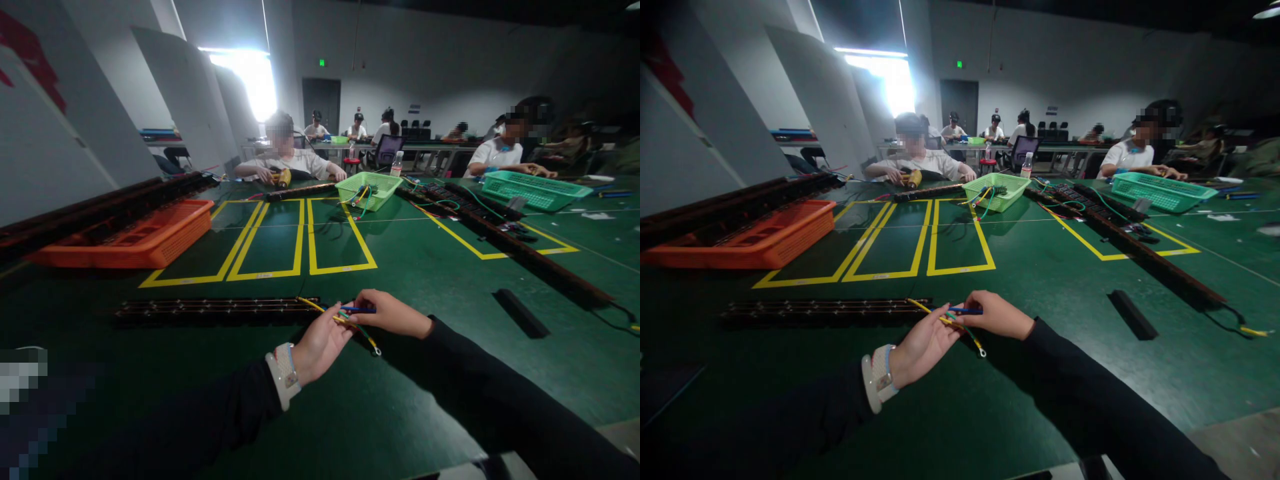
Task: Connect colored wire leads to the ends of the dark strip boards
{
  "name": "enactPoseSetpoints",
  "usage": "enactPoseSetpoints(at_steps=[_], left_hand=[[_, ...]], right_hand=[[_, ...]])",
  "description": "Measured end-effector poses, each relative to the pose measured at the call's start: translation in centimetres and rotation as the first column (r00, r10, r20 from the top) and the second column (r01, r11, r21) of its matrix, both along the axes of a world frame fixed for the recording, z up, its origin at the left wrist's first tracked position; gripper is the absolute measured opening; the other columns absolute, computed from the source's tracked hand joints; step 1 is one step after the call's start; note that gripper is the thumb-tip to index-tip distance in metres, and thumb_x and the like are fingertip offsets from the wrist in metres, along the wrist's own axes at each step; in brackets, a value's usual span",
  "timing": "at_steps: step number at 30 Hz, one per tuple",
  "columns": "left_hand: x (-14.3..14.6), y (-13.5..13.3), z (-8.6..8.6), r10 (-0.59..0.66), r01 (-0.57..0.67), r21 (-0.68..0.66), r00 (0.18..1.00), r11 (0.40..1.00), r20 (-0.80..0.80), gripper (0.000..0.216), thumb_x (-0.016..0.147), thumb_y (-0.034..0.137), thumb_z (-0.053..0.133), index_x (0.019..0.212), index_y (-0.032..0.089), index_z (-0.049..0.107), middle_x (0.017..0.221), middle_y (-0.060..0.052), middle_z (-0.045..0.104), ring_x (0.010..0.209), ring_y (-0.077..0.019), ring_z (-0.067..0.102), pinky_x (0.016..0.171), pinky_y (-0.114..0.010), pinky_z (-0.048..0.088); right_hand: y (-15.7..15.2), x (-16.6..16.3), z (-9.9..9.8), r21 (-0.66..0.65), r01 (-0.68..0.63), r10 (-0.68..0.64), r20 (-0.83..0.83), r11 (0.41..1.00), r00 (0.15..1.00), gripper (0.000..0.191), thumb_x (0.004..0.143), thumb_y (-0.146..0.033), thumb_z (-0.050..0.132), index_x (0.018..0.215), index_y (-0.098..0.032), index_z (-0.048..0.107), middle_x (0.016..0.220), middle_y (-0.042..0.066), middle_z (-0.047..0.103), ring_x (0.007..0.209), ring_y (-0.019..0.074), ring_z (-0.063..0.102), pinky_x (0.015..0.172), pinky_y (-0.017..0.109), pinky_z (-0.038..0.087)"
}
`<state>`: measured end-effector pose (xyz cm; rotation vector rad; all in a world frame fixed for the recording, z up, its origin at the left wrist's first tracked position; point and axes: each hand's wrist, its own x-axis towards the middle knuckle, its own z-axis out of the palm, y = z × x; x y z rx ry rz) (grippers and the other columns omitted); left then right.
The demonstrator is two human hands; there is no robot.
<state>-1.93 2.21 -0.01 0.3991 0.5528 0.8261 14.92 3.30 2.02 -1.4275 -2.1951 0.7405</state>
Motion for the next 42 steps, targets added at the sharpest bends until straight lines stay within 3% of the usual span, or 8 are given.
enactPoseSetpoints(at_steps=[5, 14, 20, 24, 28, 31, 35, 42], left_hand=[[-0.1, 0.0, 0.3, -0.031, 0.031, 0.006, 0.999, 1.0, 0.031, 0.029, 0.088, 0.023, 0.045, 0.109, 0.007, 0.056, 0.1, -0.013, 0.063, 0.091, -0.0174, 0.059, 0.089, -0.031, 0.044], [0.0, 0.0, 0.2, -0.034, 0.03, 0.052, 0.998, 0.998, 0.062, 0.034, 0.088, 0.024, 0.045, 0.117, 0.009, 0.055, 0.108, -0.013, 0.062, 0.101, -0.0184, 0.057, 0.094, -0.031, 0.04], [-0.2, -0.1, 0.2, -0.044, 0.043, 0.026, 0.998, 0.999, 0.051, 0.04, 0.088, 0.027, 0.045, 0.123, 0.008, 0.051, 0.113, -0.015, 0.061, 0.102, -0.0205, 0.057, 0.092, -0.034, 0.041], [-0.1, -0.1, 0.0, -0.031, 0.029, 0.036, 0.998, 0.999, 0.062, 0.037, 0.088, 0.026, 0.045, 0.119, 0.008, 0.054, 0.11, -0.014, 0.062, 0.1, -0.0192, 0.057, 0.092, -0.033, 0.041], [-0.1, -0.1, -0.4, -0.058, 0.056, 0.034, 0.997, 0.998, 0.054, 0.031, 0.089, 0.032, 0.045, 0.106, 0.01, 0.059, 0.105, -0.012, 0.063, 0.101, -0.0182, 0.057, 0.094, -0.033, 0.04], [-0.2, -0.2, -0.4, -0.063, 0.062, 0.026, 0.998, 0.998, 0.016, 0.032, 0.089, 0.037, 0.045, 0.094, 0.01, 0.06, 0.1, -0.013, 0.064, 0.1, -0.019, 0.058, 0.096, -0.034, 0.04], [-0.1, -0.4, -0.1, -0.031, 0.031, 0.046, 0.999, 0.998, 0.009, 0.029, 0.089, 0.037, 0.045, 0.086, 0.011, 0.058, 0.094, -0.012, 0.064, 0.1, -0.0193, 0.058, 0.097, -0.036, 0.039], [0.3, -0.5, 0.1, 0.055, -0.054, 0.028, 0.998, 0.998, -0.028, 0.013, 0.088, 0.023, 0.047, 0.081, 0.014, 0.054, 0.096, -0.01, 0.065, 0.103, -0.019, 0.057, 0.098, -0.038, 0.039]], right_hand=[[-0.2, -0.1, 0.5, -0.143, -0.182, 0.166, -0.116, 0.973, 0.979, 0.037, 0.079, -0.042, 0.061, 0.107, -0.017, 0.063, 0.092, 0.004, 0.067, 0.079, 0.016, 0.061, 0.069, 0.025, 0.045], [-0.8, -0.7, 0.6, -0.222, -0.132, 0.076, -0.245, 0.966, 0.967, 0.031, 0.084, -0.037, 0.053, 0.106, -0.017, 0.064, 0.098, 0.005, 0.067, 0.066, 0.0123, 0.061, 0.056, 0.022, 0.049], [-0.5, -0.3, 0.1, -0.436, -0.276, 0.107, -0.372, 0.857, 0.922, 0.038, 0.085, -0.042, 0.054, 0.109, -0.015, 0.061, 0.073, 0.002, 0.064, 0.057, 0.0108, 0.057, 0.054, 0.022, 0.046], [-0.4, -0.3, 0.3, -0.294, -0.233, 0.159, -0.256, 0.927, 0.954, 0.034, 0.087, -0.04, 0.052, 0.11, -0.017, 0.063, 0.083, 0.003, 0.066, 0.062, 0.0106, 0.056, 0.058, 0.022, 0.044], [-0.8, -0.8, 0.6, 0.065, -0.12, 0.118, 0.035, 0.991, 0.992, 0.026, 0.089, -0.032, 0.049, 0.102, -0.017, 0.066, 0.083, 0.005, 0.065, 0.07, 0.0132, 0.057, 0.065, 0.024, 0.043], [-1.0, -0.9, 0.4, 0.305, -0.125, 0.053, 0.233, 0.944, 0.971, 0.022, 0.091, -0.028, 0.048, 0.094, -0.017, 0.067, 0.082, 0.006, 0.061, 0.077, 0.014, 0.057, 0.069, 0.024, 0.042], [-1.0, -0.9, -0.2, 0.452, -0.238, 0.004, 0.46, 0.859, 0.888, 0.022, 0.092, -0.026, 0.046, 0.098, -0.016, 0.064, 0.082, 0.006, 0.059, 0.074, 0.0144, 0.055, 0.065, 0.025, 0.04], [-1.3, -1.4, -0.1, 0.45, -0.455, 0.047, 0.67, 0.768, 0.741, 0.02, 0.091, -0.012, 0.043, 0.099, -0.01, 0.061, 0.083, 0.009, 0.059, 0.069, 0.0155, 0.055, 0.064, 0.029, 0.039]])
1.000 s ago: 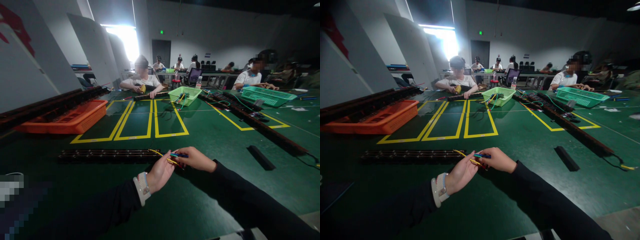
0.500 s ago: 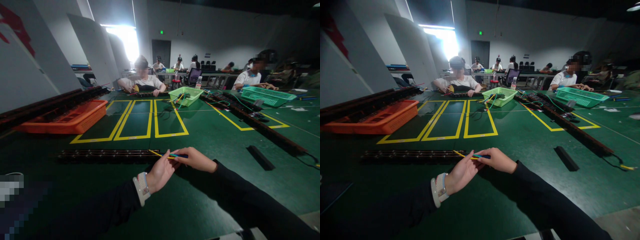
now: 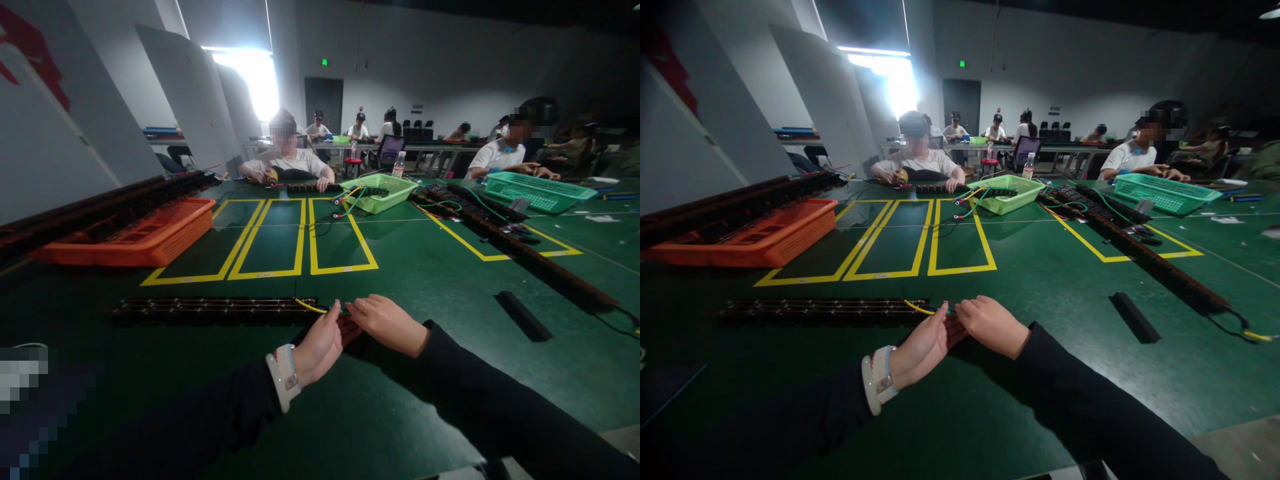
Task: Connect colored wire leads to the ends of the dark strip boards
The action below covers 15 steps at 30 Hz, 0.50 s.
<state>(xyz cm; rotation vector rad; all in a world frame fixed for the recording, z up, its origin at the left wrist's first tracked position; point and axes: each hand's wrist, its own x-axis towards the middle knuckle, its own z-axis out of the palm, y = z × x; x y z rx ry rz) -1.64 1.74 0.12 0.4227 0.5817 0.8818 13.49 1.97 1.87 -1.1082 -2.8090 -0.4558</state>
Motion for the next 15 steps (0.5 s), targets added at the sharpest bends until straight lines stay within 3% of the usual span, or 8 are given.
enactPoseSetpoints(at_steps=[3, 5, 7, 10, 13, 15], left_hand=[[0.0, 0.1, 0.1, 0.013, -0.013, -0.003, 1.0, 1.0, -0.001, 0.016, 0.09, 0.019, 0.042, 0.081, 0.014, 0.054, 0.095, -0.01, 0.065, 0.101, -0.0182, 0.058, 0.098, -0.038, 0.039], [0.0, 0.2, 0.0, -0.006, 0.006, 0.003, 1.0, 1.0, 0.005, 0.02, 0.091, 0.02, 0.04, 0.083, 0.012, 0.056, 0.095, -0.011, 0.065, 0.1, -0.0183, 0.058, 0.097, -0.037, 0.039], [-0.1, 0.3, -0.2, -0.028, 0.028, 0.0, 1.0, 1.0, -0.002, 0.023, 0.091, 0.023, 0.039, 0.087, 0.011, 0.059, 0.095, -0.012, 0.065, 0.1, -0.0187, 0.058, 0.097, -0.036, 0.039], [-0.2, 0.3, -0.4, -0.038, 0.038, 0.02, 0.999, 0.999, -0.013, 0.026, 0.09, 0.025, 0.04, 0.093, 0.01, 0.061, 0.098, -0.012, 0.065, 0.102, -0.0185, 0.057, 0.098, -0.035, 0.037], [-0.3, 0.3, -0.4, -0.081, 0.078, 0.086, 0.996, 0.993, 0.026, 0.029, 0.09, 0.026, 0.04, 0.102, 0.01, 0.061, 0.102, -0.012, 0.064, 0.105, -0.0184, 0.055, 0.1, -0.034, 0.035], [-0.3, 0.3, -0.4, -0.101, 0.096, 0.108, 0.994, 0.99, 0.04, 0.03, 0.09, 0.027, 0.041, 0.106, 0.01, 0.061, 0.104, -0.012, 0.064, 0.107, -0.0189, 0.054, 0.101, -0.035, 0.034]], right_hand=[[-0.1, -0.1, 0.2, -0.124, 0.031, -0.053, -0.18, 0.992, 0.982, 0.021, 0.092, -0.023, 0.045, 0.103, -0.015, 0.06, 0.084, 0.006, 0.059, 0.072, 0.0152, 0.056, 0.065, 0.027, 0.04], [0.1, 0.0, 0.3, -0.265, 0.071, -0.169, -0.369, 0.962, 0.914, 0.02, 0.091, -0.03, 0.048, 0.102, -0.018, 0.059, 0.084, 0.004, 0.059, 0.075, 0.0141, 0.056, 0.065, 0.025, 0.04], [0.3, 0.3, 0.4, -0.411, 0.107, -0.324, -0.505, 0.905, 0.8, 0.023, 0.087, -0.038, 0.053, 0.097, -0.017, 0.058, 0.079, 0.002, 0.06, 0.07, 0.0126, 0.055, 0.061, 0.023, 0.04], [0.7, 0.9, 0.5, -0.586, 0.131, -0.502, -0.531, 0.799, 0.683, 0.035, 0.082, -0.05, 0.056, 0.088, -0.015, 0.058, 0.07, 0.001, 0.059, 0.061, 0.0116, 0.052, 0.053, 0.022, 0.038], [1.1, 1.4, 0.6, -0.704, 0.024, -0.503, -0.483, 0.71, 0.717, 0.038, 0.082, -0.05, 0.054, 0.086, -0.014, 0.063, 0.074, 0.003, 0.063, 0.065, 0.0126, 0.055, 0.057, 0.022, 0.04], [1.1, 1.6, 0.6, -0.767, -0.102, -0.457, -0.477, 0.633, 0.751, 0.039, 0.085, -0.048, 0.05, 0.096, -0.014, 0.066, 0.077, 0.003, 0.065, 0.067, 0.0129, 0.058, 0.06, 0.022, 0.043]])
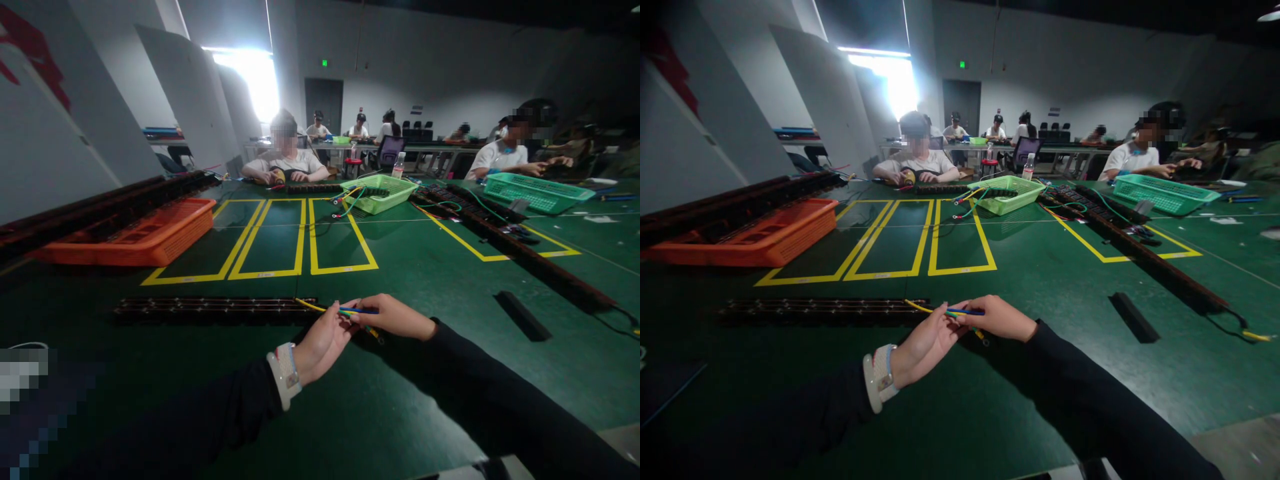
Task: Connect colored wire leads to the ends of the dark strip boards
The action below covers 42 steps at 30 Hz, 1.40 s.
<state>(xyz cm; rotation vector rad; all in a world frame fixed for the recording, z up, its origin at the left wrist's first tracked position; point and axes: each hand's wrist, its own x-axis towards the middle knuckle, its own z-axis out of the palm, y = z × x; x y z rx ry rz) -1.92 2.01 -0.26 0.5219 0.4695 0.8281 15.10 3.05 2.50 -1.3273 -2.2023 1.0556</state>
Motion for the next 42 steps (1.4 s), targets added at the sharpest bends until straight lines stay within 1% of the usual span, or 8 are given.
enactPoseSetpoints(at_steps=[4, 7, 10, 12, 17, 22, 29, 42], left_hand=[[0.0, 0.1, -0.1, 0.009, -0.01, -0.043, 1.0, 0.999, -0.019, 0.03, 0.089, 0.028, 0.043, 0.106, 0.011, 0.06, 0.107, -0.013, 0.063, 0.111, -0.019, 0.052, 0.102, -0.034, 0.033], [0.0, 0.1, -0.1, 0.013, -0.014, -0.068, 1.0, 0.998, -0.024, 0.027, 0.089, 0.03, 0.044, 0.1, 0.011, 0.061, 0.108, -0.013, 0.062, 0.112, -0.0188, 0.052, 0.102, -0.033, 0.033], [0.0, 0.1, -0.1, 0.028, -0.027, -0.074, 0.999, 0.997, 0.015, 0.024, 0.089, 0.031, 0.047, 0.093, 0.012, 0.061, 0.107, -0.013, 0.062, 0.112, -0.0194, 0.052, 0.103, -0.035, 0.034], [0.0, 0.0, 0.0, 0.046, -0.043, -0.078, 0.998, 0.996, 0.035, 0.022, 0.087, 0.031, 0.05, 0.09, 0.012, 0.06, 0.107, -0.013, 0.063, 0.112, -0.0203, 0.052, 0.103, -0.036, 0.034], [0.1, -0.1, 0.4, 0.085, -0.084, -0.084, 0.996, 0.993, 0.006, 0.019, 0.087, 0.029, 0.051, 0.091, 0.012, 0.059, 0.107, -0.013, 0.063, 0.112, -0.021, 0.052, 0.103, -0.039, 0.034], [0.2, -0.1, 0.4, 0.121, -0.123, -0.094, 0.992, 0.988, -0.02, 0.013, 0.087, 0.024, 0.051, 0.084, 0.012, 0.057, 0.102, -0.012, 0.065, 0.108, -0.0201, 0.055, 0.101, -0.038, 0.036], [0.3, 0.2, 0.0, 0.118, -0.116, -0.07, 0.993, 0.991, 0.023, 0.014, 0.084, 0.025, 0.055, 0.079, 0.012, 0.059, 0.098, -0.011, 0.066, 0.104, -0.0205, 0.057, 0.098, -0.039, 0.039], [0.0, 0.4, -0.2, 0.106, -0.105, -0.069, 0.994, 0.992, 0.024, 0.02, 0.085, 0.031, 0.054, 0.082, 0.012, 0.059, 0.094, -0.011, 0.065, 0.101, -0.019, 0.058, 0.096, -0.036, 0.04]], right_hand=[[-0.4, -0.2, 0.3, -0.048, -0.042, 0.042, -0.009, 0.998, 0.999, 0.04, 0.09, -0.043, 0.044, 0.117, -0.018, 0.06, 0.072, 0.001, 0.065, 0.052, 0.0096, 0.057, 0.052, 0.02, 0.042], [-0.7, -0.5, 0.4, 0.203, -0.025, 0.002, 0.111, 0.979, 0.994, 0.033, 0.092, -0.036, 0.043, 0.112, -0.019, 0.063, 0.078, 0.003, 0.066, 0.058, 0.0106, 0.059, 0.056, 0.021, 0.044], [-0.9, -0.7, 0.2, 0.487, -0.1, -0.042, 0.273, 0.868, 0.961, 0.028, 0.094, -0.028, 0.042, 0.106, -0.018, 0.064, 0.085, 0.007, 0.065, 0.076, 0.0153, 0.061, 0.068, 0.025, 0.046], [-0.9, -0.8, -0.1, 0.572, -0.19, -0.069, 0.4, 0.798, 0.914, 0.028, 0.094, -0.024, 0.04, 0.109, -0.015, 0.062, 0.081, 0.007, 0.063, 0.073, 0.0158, 0.06, 0.066, 0.026, 0.046], [-0.8, -0.8, -1.0, 0.65, -0.432, -0.095, 0.613, 0.625, 0.785, 0.028, 0.093, -0.015, 0.041, 0.117, -0.008, 0.054, 0.089, 0.011, 0.061, 0.075, 0.0172, 0.061, 0.068, 0.03, 0.048], [-0.9, -1.1, -1.1, 0.645, -0.547, -0.109, 0.694, 0.533, 0.712, 0.031, 0.09, -0.007, 0.039, 0.118, -0.002, 0.051, 0.086, 0.011, 0.06, 0.072, 0.018, 0.059, 0.063, 0.031, 0.045], [-1.0, -0.6, 0.6, 0.663, -0.508, -0.068, 0.642, 0.55, 0.764, 0.039, 0.088, -0.022, 0.043, 0.124, -0.01, 0.05, 0.097, 0.012, 0.058, 0.083, 0.021, 0.054, 0.074, 0.037, 0.043], [-0.8, 0.8, 2.2, 0.62, -0.6, 0.043, 0.677, 0.505, 0.735, 0.038, 0.093, -0.014, 0.036, 0.129, -0.01, 0.046, 0.111, 0.013, 0.061, 0.096, 0.0198, 0.056, 0.085, 0.038, 0.044]])
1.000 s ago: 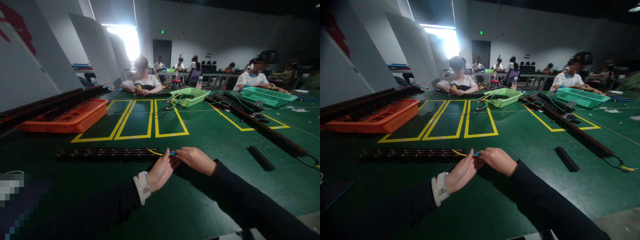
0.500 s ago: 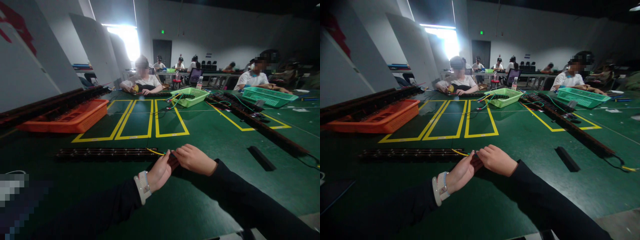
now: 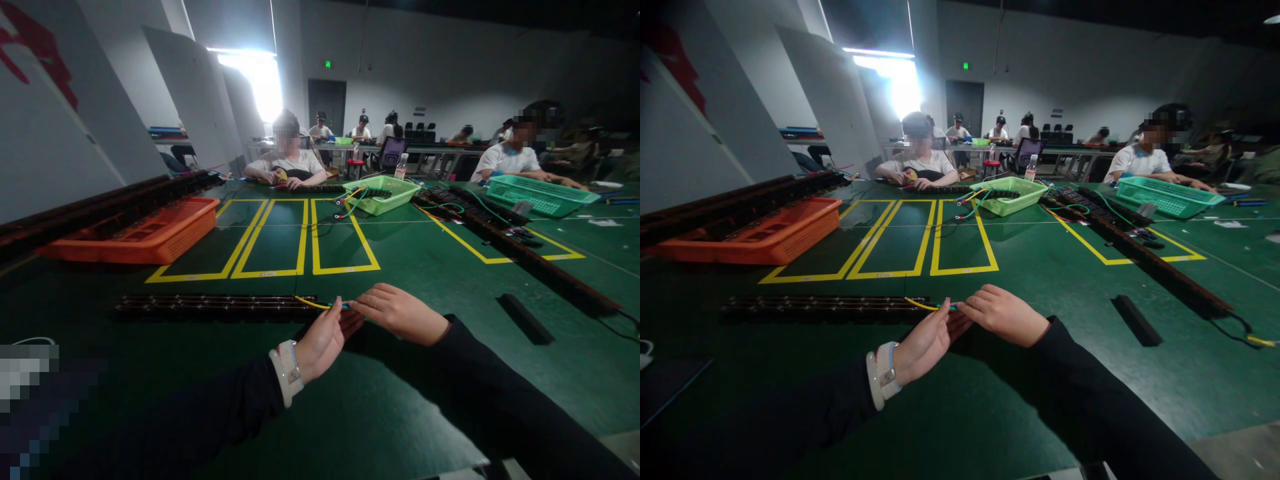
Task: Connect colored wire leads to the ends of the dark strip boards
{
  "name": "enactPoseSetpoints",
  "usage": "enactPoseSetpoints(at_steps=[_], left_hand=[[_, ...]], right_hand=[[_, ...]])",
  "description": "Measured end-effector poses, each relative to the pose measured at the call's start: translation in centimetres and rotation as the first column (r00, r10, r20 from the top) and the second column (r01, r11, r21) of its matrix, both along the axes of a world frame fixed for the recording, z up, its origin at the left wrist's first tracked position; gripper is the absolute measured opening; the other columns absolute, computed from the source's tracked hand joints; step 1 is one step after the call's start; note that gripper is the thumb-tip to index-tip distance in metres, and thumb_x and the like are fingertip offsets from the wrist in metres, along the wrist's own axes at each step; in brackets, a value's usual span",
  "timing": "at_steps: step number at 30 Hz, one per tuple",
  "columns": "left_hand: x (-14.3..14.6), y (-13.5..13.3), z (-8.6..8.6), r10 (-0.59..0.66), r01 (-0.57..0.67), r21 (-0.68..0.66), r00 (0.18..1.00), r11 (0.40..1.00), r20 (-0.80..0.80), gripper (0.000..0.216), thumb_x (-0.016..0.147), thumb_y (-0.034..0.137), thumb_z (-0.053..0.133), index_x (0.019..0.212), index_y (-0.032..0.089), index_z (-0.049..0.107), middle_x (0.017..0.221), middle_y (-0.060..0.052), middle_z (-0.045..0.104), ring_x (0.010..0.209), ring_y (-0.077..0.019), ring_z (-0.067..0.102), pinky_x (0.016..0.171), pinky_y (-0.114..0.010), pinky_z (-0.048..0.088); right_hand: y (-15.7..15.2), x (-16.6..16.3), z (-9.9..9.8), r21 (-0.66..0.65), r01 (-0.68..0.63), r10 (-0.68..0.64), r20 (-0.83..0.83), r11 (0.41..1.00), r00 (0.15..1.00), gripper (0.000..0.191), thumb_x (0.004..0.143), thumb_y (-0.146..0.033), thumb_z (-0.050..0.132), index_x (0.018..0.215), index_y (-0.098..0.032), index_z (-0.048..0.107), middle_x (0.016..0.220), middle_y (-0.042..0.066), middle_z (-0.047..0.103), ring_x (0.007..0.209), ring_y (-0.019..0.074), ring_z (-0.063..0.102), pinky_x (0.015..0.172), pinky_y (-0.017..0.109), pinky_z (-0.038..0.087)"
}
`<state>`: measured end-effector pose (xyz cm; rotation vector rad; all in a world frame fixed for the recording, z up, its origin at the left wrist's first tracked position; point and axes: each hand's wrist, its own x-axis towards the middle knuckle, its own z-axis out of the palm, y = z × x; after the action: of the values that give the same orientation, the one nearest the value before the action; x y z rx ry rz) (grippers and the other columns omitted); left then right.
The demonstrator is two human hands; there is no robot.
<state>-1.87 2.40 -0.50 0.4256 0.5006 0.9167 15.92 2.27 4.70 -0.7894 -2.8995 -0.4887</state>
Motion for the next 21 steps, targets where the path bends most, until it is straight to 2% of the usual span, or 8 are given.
enactPoseSetpoints(at_steps=[4, 7, 10, 13, 17, 19, 21], left_hand=[[-0.1, 0.0, 0.3, 0.007, -0.007, -0.04, 1.0, 0.999, 0.004, 0.015, 0.085, 0.027, 0.054, 0.084, 0.013, 0.06, 0.09, -0.008, 0.065, 0.096, -0.017, 0.059, 0.093, -0.034, 0.042], [-0.1, 0.0, 0.4, 0.021, -0.021, -0.042, 1.0, 0.999, -0.001, 0.013, 0.085, 0.025, 0.055, 0.083, 0.013, 0.061, 0.091, -0.007, 0.065, 0.094, -0.0163, 0.059, 0.089, -0.032, 0.044], [-0.2, 0.2, 0.2, 0.003, -0.003, -0.044, 1.0, 0.999, -0.009, 0.014, 0.084, 0.025, 0.056, 0.083, 0.012, 0.062, 0.091, -0.008, 0.065, 0.092, -0.0163, 0.059, 0.084, -0.029, 0.045], [-0.2, 0.2, -0.1, 0.0, -0.001, -0.047, 1.0, 0.999, -0.014, 0.015, 0.083, 0.025, 0.057, 0.081, 0.011, 0.062, 0.086, -0.008, 0.065, 0.088, -0.0161, 0.06, 0.079, -0.027, 0.046], [-0.2, 0.1, -0.1, 0.008, -0.011, -0.064, 0.999, 0.998, -0.047, 0.016, 0.084, 0.025, 0.056, 0.077, 0.011, 0.06, 0.079, -0.006, 0.064, 0.083, -0.0159, 0.06, 0.077, -0.027, 0.046], [-0.2, 0.0, 0.0, -0.003, 0.001, -0.055, 0.999, 0.999, -0.038, 0.023, 0.086, 0.032, 0.053, 0.076, 0.012, 0.058, 0.078, -0.007, 0.064, 0.084, -0.0168, 0.061, 0.078, -0.029, 0.046], [-0.1, -0.1, 0.2, -0.023, 0.022, -0.021, 0.999, 1.0, -0.028, 0.031, 0.087, 0.04, 0.048, 0.077, 0.012, 0.057, 0.08, -0.008, 0.064, 0.086, -0.0182, 0.061, 0.081, -0.031, 0.046]], right_hand=[[0.0, 0.1, -0.1, 0.065, -0.016, 0.014, 0.029, 0.998, 0.999, 0.038, 0.093, -0.012, 0.037, 0.129, -0.018, 0.046, 0.123, 0.01, 0.055, 0.104, 0.0193, 0.053, 0.087, 0.038, 0.043], [-0.1, -0.1, -0.5, 0.127, -0.075, 0.07, 0.044, 0.989, 0.997, 0.033, 0.093, -0.014, 0.039, 0.123, -0.021, 0.051, 0.128, 0.007, 0.052, 0.108, 0.0192, 0.051, 0.088, 0.037, 0.042], [-0.3, -0.5, -0.9, 0.152, -0.136, 0.131, 0.044, 0.979, 0.99, 0.027, 0.093, -0.017, 0.041, 0.115, -0.021, 0.056, 0.124, 0.006, 0.055, 0.109, 0.0204, 0.05, 0.09, 0.038, 0.041], [-0.5, -0.8, -1.3, 0.136, -0.188, 0.188, 0.017, 0.973, 0.982, 0.025, 0.092, -0.016, 0.043, 0.112, -0.019, 0.058, 0.112, 0.006, 0.061, 0.106, 0.0196, 0.051, 0.091, 0.038, 0.04], [-0.5, -1.1, -1.9, 0.012, -0.198, 0.197, -0.19, 0.98, 0.962, 0.028, 0.091, -0.02, 0.045, 0.116, -0.018, 0.056, 0.099, 0.007, 0.065, 0.095, 0.0177, 0.054, 0.086, 0.037, 0.042], [-0.5, -1.1, -2.3, -0.046, -0.159, 0.131, -0.37, 0.986, 0.92, 0.028, 0.091, -0.019, 0.045, 0.116, -0.018, 0.057, 0.093, 0.007, 0.065, 0.088, 0.0161, 0.055, 0.08, 0.034, 0.045], [-0.4, -1.2, -2.6, -0.113, -0.09, 0.013, -0.547, 0.99, 0.837, 0.026, 0.09, -0.018, 0.046, 0.113, -0.018, 0.059, 0.088, 0.006, 0.065, 0.083, 0.0147, 0.057, 0.075, 0.03, 0.046]])
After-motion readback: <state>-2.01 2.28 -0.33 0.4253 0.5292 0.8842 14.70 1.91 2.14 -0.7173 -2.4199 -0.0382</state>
